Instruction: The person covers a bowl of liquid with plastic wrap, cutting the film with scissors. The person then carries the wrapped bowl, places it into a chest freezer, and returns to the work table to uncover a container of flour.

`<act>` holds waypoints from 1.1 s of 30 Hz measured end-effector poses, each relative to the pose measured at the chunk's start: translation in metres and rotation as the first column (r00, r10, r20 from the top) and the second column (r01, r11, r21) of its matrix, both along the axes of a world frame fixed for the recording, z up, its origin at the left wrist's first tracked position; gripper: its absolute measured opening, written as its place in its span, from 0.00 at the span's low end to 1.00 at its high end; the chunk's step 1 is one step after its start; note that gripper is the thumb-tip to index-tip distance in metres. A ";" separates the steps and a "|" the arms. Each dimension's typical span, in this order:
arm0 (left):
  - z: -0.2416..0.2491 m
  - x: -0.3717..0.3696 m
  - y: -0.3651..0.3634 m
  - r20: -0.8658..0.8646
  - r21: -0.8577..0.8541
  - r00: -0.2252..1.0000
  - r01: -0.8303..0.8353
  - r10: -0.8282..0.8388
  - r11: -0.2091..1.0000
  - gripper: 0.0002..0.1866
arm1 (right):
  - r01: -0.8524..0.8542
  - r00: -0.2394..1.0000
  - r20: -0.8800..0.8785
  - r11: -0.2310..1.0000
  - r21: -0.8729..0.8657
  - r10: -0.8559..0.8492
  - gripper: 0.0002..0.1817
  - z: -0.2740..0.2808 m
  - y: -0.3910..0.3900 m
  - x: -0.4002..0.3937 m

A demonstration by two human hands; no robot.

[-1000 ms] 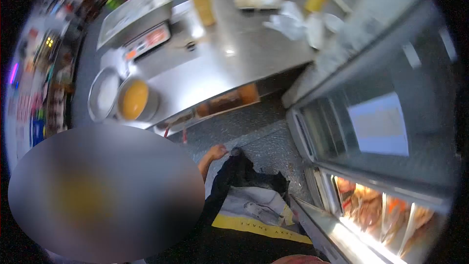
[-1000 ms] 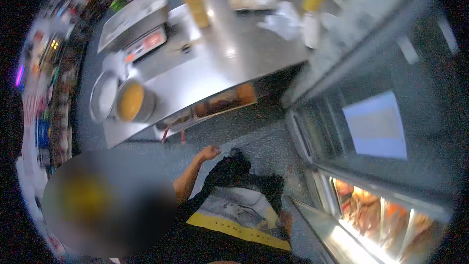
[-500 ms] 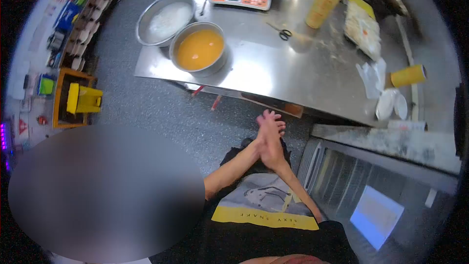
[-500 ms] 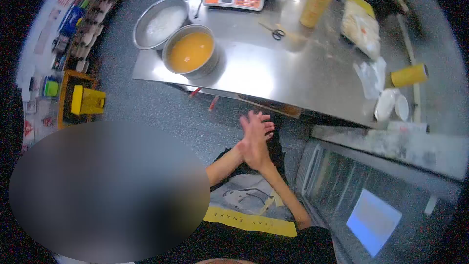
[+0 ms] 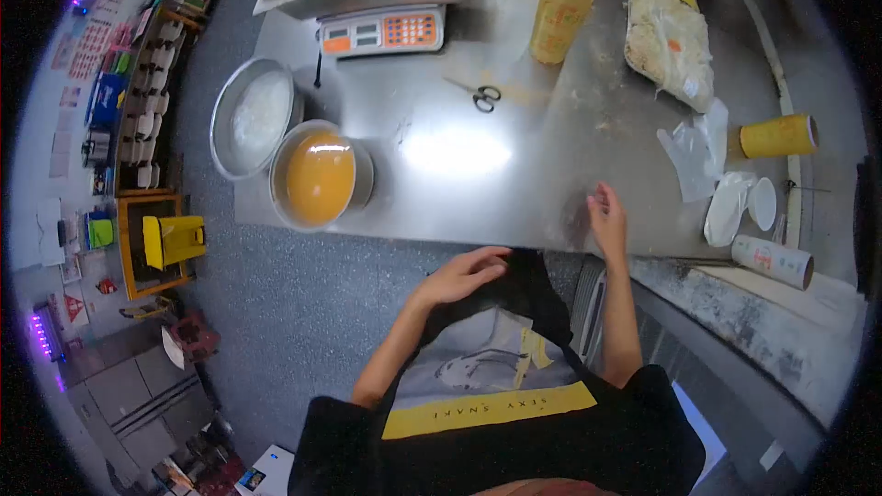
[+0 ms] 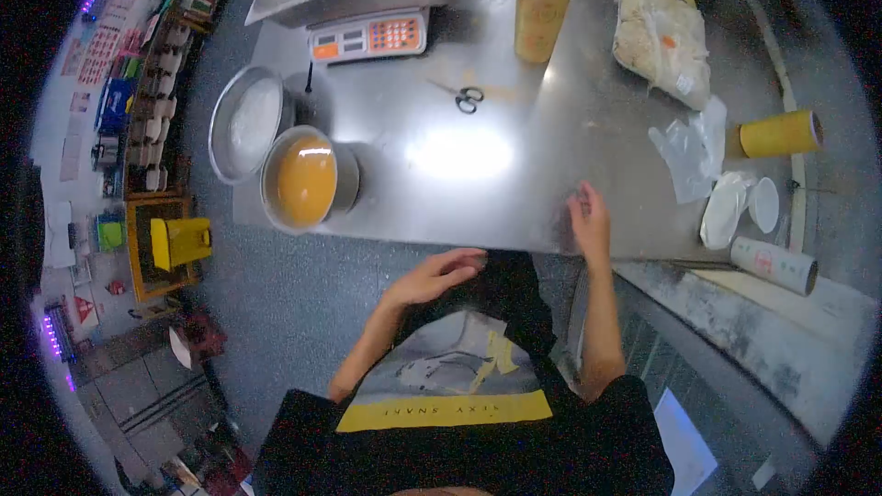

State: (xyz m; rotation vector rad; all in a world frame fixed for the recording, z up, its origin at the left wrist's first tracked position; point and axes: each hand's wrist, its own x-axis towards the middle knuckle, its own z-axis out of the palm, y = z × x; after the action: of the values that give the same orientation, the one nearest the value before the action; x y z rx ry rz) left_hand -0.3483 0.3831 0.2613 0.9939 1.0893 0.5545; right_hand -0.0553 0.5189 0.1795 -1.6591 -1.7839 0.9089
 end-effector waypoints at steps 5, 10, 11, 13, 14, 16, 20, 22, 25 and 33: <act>-0.004 -0.043 0.003 -0.345 0.077 0.878 -0.327 0.333 0.942 0.22 | 0.054 0.996 -0.067 0.998 -0.030 -0.056 0.17 0.019 0.085 0.007; -0.009 -0.086 -0.025 -0.326 0.014 0.800 -0.529 0.504 0.848 0.22 | -0.081 0.991 -0.040 0.814 0.576 0.127 0.15 0.152 0.183 -0.104; -0.011 -0.102 -0.038 -0.351 -0.072 0.829 -0.488 0.436 0.870 0.21 | -0.081 0.994 0.004 0.701 0.709 0.111 0.17 0.170 0.208 -0.120; -0.022 -0.153 -0.082 -0.400 -0.234 0.846 -0.466 0.352 0.853 0.19 | -0.157 0.982 0.186 0.518 0.841 -0.005 0.20 0.185 0.256 -0.153; -0.032 -0.186 -0.109 -0.425 -0.306 0.842 -0.480 0.332 0.822 0.18 | -0.236 0.939 0.324 0.473 0.849 -0.113 0.23 0.182 0.279 -0.156; -0.039 -0.243 -0.146 -0.581 -0.162 0.624 -0.717 0.522 0.678 0.18 | -0.346 0.863 0.481 0.512 0.786 -0.155 0.22 0.161 0.313 -0.154; -0.033 -0.316 -0.124 -0.532 0.331 0.197 -0.846 0.823 0.417 0.21 | -0.303 0.804 0.572 0.713 0.632 -0.165 0.26 0.157 0.294 -0.141; -0.018 -0.328 -0.084 -0.309 0.242 0.299 -0.893 0.903 0.379 0.24 | -0.115 0.897 0.392 0.749 0.653 -0.204 0.26 0.147 0.263 -0.123; -0.032 -0.358 -0.055 -0.207 0.153 0.349 -0.911 0.914 0.382 0.28 | 0.217 0.935 0.090 0.755 0.619 -0.343 0.21 0.143 0.191 -0.106; -0.039 -0.381 -0.050 -0.037 -0.008 0.466 -0.885 0.884 0.466 0.24 | 0.665 0.656 -0.482 0.746 0.007 -0.580 0.21 0.079 -0.002 -0.061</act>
State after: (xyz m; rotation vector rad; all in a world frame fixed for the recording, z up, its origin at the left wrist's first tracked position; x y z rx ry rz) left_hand -0.7291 0.3329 0.2222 0.3028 1.6228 1.3827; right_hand -0.1166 0.5171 0.2581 -1.6014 -0.8369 0.6917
